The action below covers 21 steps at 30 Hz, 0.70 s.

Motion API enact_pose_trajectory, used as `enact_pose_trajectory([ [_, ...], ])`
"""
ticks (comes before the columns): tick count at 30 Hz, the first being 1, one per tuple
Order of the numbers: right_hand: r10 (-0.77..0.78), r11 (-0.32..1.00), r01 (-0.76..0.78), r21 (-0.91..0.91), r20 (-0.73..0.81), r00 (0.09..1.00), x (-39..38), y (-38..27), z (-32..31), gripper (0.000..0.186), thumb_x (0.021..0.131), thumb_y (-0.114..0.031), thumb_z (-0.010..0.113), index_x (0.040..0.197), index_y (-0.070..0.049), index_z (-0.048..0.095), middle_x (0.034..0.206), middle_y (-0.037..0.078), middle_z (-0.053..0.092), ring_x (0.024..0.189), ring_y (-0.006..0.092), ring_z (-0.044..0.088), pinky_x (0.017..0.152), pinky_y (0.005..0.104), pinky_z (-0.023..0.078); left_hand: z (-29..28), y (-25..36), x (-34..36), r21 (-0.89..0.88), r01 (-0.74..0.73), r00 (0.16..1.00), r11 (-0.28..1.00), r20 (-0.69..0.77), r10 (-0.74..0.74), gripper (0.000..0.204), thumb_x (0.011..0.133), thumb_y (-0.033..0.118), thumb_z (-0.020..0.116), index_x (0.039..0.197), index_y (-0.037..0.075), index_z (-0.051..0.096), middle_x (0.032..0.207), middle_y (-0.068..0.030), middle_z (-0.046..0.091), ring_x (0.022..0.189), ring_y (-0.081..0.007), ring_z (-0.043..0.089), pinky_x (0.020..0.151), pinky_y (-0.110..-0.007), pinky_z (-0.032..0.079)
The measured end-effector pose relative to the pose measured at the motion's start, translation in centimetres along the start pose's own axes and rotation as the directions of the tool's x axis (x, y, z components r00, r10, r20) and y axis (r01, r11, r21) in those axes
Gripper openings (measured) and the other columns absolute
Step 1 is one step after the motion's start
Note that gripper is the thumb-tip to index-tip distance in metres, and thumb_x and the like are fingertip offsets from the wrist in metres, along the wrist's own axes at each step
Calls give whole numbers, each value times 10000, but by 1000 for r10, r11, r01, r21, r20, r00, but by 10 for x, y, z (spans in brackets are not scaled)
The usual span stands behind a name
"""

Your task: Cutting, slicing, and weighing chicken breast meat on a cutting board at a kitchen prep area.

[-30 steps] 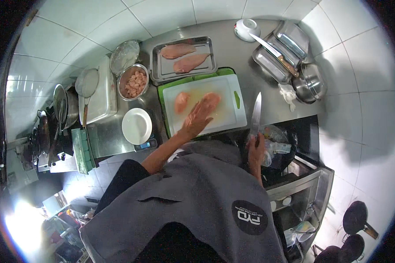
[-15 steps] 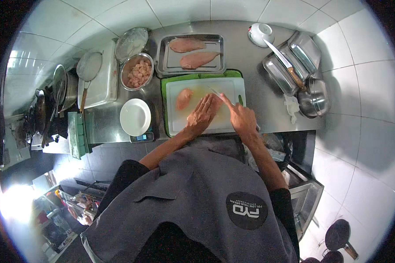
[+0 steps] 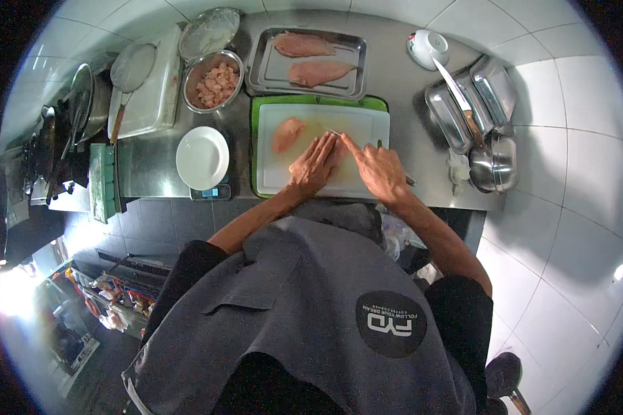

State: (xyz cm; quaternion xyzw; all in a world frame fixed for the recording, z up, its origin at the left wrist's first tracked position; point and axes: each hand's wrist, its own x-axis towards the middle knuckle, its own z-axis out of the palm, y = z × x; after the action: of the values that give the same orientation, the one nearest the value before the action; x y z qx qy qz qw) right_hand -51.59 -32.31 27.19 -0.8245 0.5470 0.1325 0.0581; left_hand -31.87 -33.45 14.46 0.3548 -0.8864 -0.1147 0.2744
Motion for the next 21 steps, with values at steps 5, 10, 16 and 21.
enact_pose_trajectory([
  [5, 50, 997, -54, 63, 61, 997, -5, -1, -3, 696, 892, -112, 629, 1532, -196, 369, 781, 96, 661, 597, 233, 662, 560, 378, 573, -6, 6, 4, -40, 69, 986, 997, 152, -62, 696, 833, 235, 702, 1425, -26, 446, 1508, -210, 393, 1423, -353, 358, 1169, -486, 332],
  [10, 76, 979, -79, 187, 24, 997, -12, -1, 12, 811, 826, -47, 624, 1554, -233, 320, 774, 137, 667, 629, 304, 666, 593, 426, 552, -1, 9, 4, 18, 108, 966, 994, 235, -109, 708, 912, 320, 648, 1471, -26, 385, 1525, -211, 357, 1458, -352, 289, 1202, -491, 269],
  [16, 109, 954, -103, 281, -6, 994, -23, -13, 12, 773, 821, -3, 592, 1536, -176, 357, 775, 164, 657, 641, 347, 660, 605, 454, 547, 4, 8, 2, 131, 42, 976, 990, 206, -69, 706, 899, 358, 653, 1434, -46, 432, 1513, -219, 374, 1451, -356, 301, 1189, -485, 289],
  [21, 227, 909, -204, 364, -23, 974, -23, -28, 18, 770, 846, 11, 546, 1555, -180, 313, 753, 173, 645, 638, 348, 659, 611, 481, 538, -1, 12, 2, 60, 75, 970, 995, 225, -86, 686, 901, 344, 647, 1427, -46, 443, 1514, -227, 362, 1444, -368, 305, 1187, -488, 287],
])
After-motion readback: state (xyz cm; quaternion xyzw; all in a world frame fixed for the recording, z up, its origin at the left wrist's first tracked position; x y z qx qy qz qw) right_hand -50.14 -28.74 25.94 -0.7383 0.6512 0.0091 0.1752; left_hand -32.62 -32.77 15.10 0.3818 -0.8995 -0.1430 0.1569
